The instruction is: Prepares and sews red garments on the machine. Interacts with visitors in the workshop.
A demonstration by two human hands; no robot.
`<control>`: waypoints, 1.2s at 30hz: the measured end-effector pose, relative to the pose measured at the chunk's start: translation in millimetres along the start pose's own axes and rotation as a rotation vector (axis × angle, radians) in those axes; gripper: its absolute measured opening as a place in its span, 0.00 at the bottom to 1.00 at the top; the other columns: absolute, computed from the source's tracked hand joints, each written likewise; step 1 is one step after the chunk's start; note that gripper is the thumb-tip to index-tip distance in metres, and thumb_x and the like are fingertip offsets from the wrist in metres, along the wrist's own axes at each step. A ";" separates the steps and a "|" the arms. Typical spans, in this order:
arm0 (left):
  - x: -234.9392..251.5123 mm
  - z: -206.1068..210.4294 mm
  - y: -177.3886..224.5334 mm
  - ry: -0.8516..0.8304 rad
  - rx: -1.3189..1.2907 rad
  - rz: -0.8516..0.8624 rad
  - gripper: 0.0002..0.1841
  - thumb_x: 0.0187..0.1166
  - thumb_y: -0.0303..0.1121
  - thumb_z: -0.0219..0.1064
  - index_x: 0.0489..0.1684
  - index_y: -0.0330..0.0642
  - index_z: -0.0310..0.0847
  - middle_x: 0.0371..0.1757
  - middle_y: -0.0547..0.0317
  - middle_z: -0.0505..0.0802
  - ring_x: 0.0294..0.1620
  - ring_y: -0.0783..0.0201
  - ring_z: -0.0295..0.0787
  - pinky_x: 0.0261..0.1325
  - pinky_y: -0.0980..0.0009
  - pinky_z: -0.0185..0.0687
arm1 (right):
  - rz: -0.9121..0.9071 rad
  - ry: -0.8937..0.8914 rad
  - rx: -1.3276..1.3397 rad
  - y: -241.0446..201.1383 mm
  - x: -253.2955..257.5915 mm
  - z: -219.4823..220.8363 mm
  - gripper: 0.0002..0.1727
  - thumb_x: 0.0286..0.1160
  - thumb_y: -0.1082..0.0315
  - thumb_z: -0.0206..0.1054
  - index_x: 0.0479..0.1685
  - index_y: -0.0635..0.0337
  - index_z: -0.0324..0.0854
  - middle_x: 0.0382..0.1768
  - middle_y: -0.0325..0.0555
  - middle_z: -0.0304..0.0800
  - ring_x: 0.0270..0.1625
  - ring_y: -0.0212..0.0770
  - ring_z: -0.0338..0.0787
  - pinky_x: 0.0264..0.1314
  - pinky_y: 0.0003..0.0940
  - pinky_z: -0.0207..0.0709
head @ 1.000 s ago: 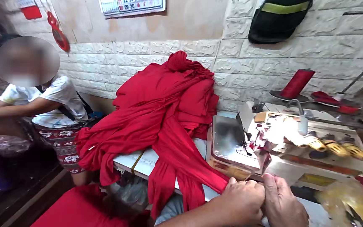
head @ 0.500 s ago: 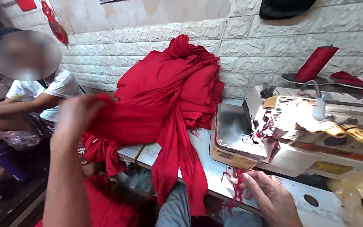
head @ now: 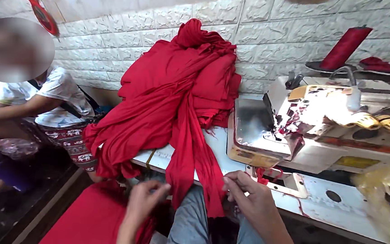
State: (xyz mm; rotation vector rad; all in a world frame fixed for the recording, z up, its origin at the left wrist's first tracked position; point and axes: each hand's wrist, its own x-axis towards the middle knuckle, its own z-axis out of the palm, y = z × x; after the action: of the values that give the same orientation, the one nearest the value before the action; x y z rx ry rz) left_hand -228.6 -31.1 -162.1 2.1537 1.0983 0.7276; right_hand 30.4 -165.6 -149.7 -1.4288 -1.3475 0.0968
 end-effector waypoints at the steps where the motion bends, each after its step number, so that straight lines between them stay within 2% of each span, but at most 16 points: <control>1: -6.0 17.8 -4.1 -0.043 -0.034 0.022 0.17 0.79 0.45 0.70 0.45 0.38 0.94 0.47 0.53 0.97 0.51 0.58 0.95 0.60 0.49 0.87 | -0.011 -0.023 0.036 -2.5 -1.1 3.1 0.15 0.85 0.58 0.61 0.42 0.58 0.88 0.26 0.31 0.90 0.23 0.18 0.85 0.25 0.14 0.81; 3: -14.9 49.2 -14.6 -0.005 -0.079 0.095 0.12 0.78 0.38 0.71 0.45 0.39 0.95 0.52 0.54 0.97 0.57 0.60 0.94 0.65 0.52 0.86 | -0.011 -0.077 0.119 -7.1 -3.8 10.9 0.14 0.86 0.59 0.61 0.42 0.58 0.88 0.27 0.30 0.90 0.23 0.18 0.85 0.25 0.14 0.81; 8: -24.5 71.9 -3.9 0.212 -0.093 0.166 0.11 0.79 0.32 0.59 0.41 0.39 0.88 0.41 0.58 0.95 0.46 0.65 0.92 0.55 0.59 0.84 | 0.011 -0.184 0.151 -15.4 -9.6 33.3 0.13 0.85 0.60 0.62 0.45 0.58 0.88 0.29 0.33 0.92 0.27 0.22 0.89 0.30 0.18 0.85; 10: -21.9 72.2 1.2 0.183 -0.116 0.082 0.14 0.80 0.36 0.63 0.51 0.34 0.83 0.45 0.53 0.94 0.46 0.64 0.93 0.50 0.63 0.89 | 0.005 -0.200 0.097 -17.2 -10.3 40.4 0.14 0.86 0.58 0.61 0.45 0.56 0.89 0.30 0.33 0.93 0.28 0.24 0.90 0.31 0.21 0.86; 11: -19.6 71.1 0.7 0.119 -0.124 0.026 0.19 0.81 0.40 0.66 0.58 0.33 0.83 0.49 0.52 0.95 0.50 0.62 0.94 0.55 0.60 0.90 | -0.006 -0.200 0.068 -17.7 -11.2 43.4 0.15 0.86 0.57 0.61 0.45 0.55 0.89 0.30 0.33 0.93 0.29 0.25 0.91 0.32 0.23 0.87; 13: -17.2 73.9 -3.0 0.097 -0.110 -0.006 0.17 0.82 0.41 0.67 0.53 0.35 0.89 0.47 0.52 0.96 0.51 0.59 0.95 0.60 0.54 0.88 | -0.025 -0.201 0.032 -18.5 -14.0 47.3 0.16 0.86 0.55 0.60 0.45 0.54 0.90 0.30 0.33 0.93 0.29 0.27 0.92 0.32 0.26 0.88; 15: -18.2 81.1 -2.3 0.279 -0.035 0.119 0.12 0.78 0.37 0.65 0.36 0.39 0.92 0.36 0.57 0.96 0.41 0.62 0.93 0.52 0.54 0.84 | -0.030 -0.196 0.014 -18.6 -14.9 48.3 0.17 0.86 0.53 0.59 0.44 0.53 0.90 0.30 0.33 0.93 0.28 0.28 0.91 0.30 0.27 0.87; 17: -22.3 81.1 8.2 0.380 -0.056 0.313 0.10 0.75 0.36 0.64 0.28 0.42 0.88 0.30 0.61 0.92 0.39 0.68 0.89 0.54 0.65 0.80 | -0.009 -0.177 -0.002 -17.8 -14.7 46.3 0.22 0.85 0.47 0.59 0.43 0.53 0.90 0.28 0.33 0.92 0.27 0.28 0.91 0.28 0.28 0.86; 20: -27.9 71.9 40.7 0.215 -0.152 0.647 0.11 0.76 0.35 0.66 0.25 0.41 0.87 0.30 0.59 0.93 0.39 0.69 0.90 0.61 0.70 0.78 | 0.077 -0.167 0.026 -16.9 -11.8 42.1 0.30 0.77 0.34 0.60 0.42 0.52 0.90 0.25 0.31 0.90 0.25 0.28 0.89 0.27 0.32 0.84; 21: -27.7 71.5 50.0 0.155 -0.181 0.719 0.12 0.77 0.35 0.67 0.25 0.41 0.87 0.30 0.59 0.94 0.39 0.70 0.90 0.62 0.71 0.76 | 0.110 -0.164 0.051 -15.6 -10.3 40.1 0.28 0.76 0.34 0.62 0.40 0.51 0.88 0.23 0.30 0.88 0.25 0.27 0.87 0.26 0.32 0.82; 23: -23.5 71.7 57.6 0.096 -0.273 0.774 0.12 0.81 0.36 0.67 0.28 0.40 0.89 0.34 0.59 0.96 0.43 0.72 0.91 0.68 0.70 0.71 | 0.166 -0.126 0.165 -11.7 -5.6 33.3 0.15 0.74 0.49 0.67 0.34 0.52 0.86 0.19 0.28 0.84 0.22 0.23 0.81 0.24 0.24 0.76; 26: -19.8 70.8 52.8 0.290 -0.251 0.536 0.13 0.85 0.42 0.64 0.36 0.44 0.87 0.41 0.62 0.95 0.53 0.72 0.89 0.71 0.66 0.72 | 0.367 -0.052 0.596 -9.1 -0.4 14.5 0.08 0.77 0.68 0.59 0.32 0.50 0.82 0.24 0.27 0.82 0.26 0.21 0.81 0.30 0.19 0.77; 29: -12.9 74.0 37.0 0.470 -0.200 0.122 0.19 0.76 0.37 0.69 0.56 0.30 0.81 0.56 0.43 0.89 0.63 0.51 0.84 0.63 0.52 0.78 | 0.585 0.066 0.791 -9.1 2.0 0.5 0.11 0.78 0.66 0.49 0.36 0.49 0.79 0.29 0.29 0.86 0.35 0.24 0.87 0.39 0.24 0.83; 31: -11.3 75.4 23.9 0.460 -0.240 -0.040 0.24 0.75 0.36 0.69 0.65 0.29 0.73 0.60 0.40 0.86 0.65 0.52 0.83 0.62 0.53 0.80 | 0.661 0.079 0.792 -10.4 1.9 -3.8 0.12 0.79 0.65 0.47 0.39 0.50 0.78 0.32 0.32 0.86 0.37 0.27 0.88 0.42 0.26 0.84; 33: -15.6 77.6 22.2 0.485 -0.273 -0.046 0.22 0.76 0.34 0.67 0.63 0.27 0.73 0.56 0.41 0.87 0.59 0.55 0.85 0.58 0.57 0.81 | 0.732 0.046 0.796 -17.6 2.4 -5.7 0.14 0.81 0.64 0.46 0.43 0.51 0.79 0.32 0.32 0.87 0.35 0.26 0.88 0.40 0.26 0.85; 36: -23.7 75.5 39.9 0.362 -0.465 0.072 0.11 0.87 0.30 0.56 0.45 0.31 0.82 0.36 0.60 0.92 0.37 0.74 0.90 0.44 0.75 0.87 | 0.687 -0.073 0.958 -22.5 -1.0 1.6 0.13 0.89 0.59 0.49 0.45 0.52 0.78 0.23 0.34 0.87 0.20 0.26 0.83 0.24 0.22 0.81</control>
State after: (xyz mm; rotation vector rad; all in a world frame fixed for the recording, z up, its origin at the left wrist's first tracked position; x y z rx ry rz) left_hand -167.6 -89.9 -188.2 1.7095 0.9107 1.3026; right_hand 14.4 -171.4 -134.8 -0.9693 -0.6205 1.0959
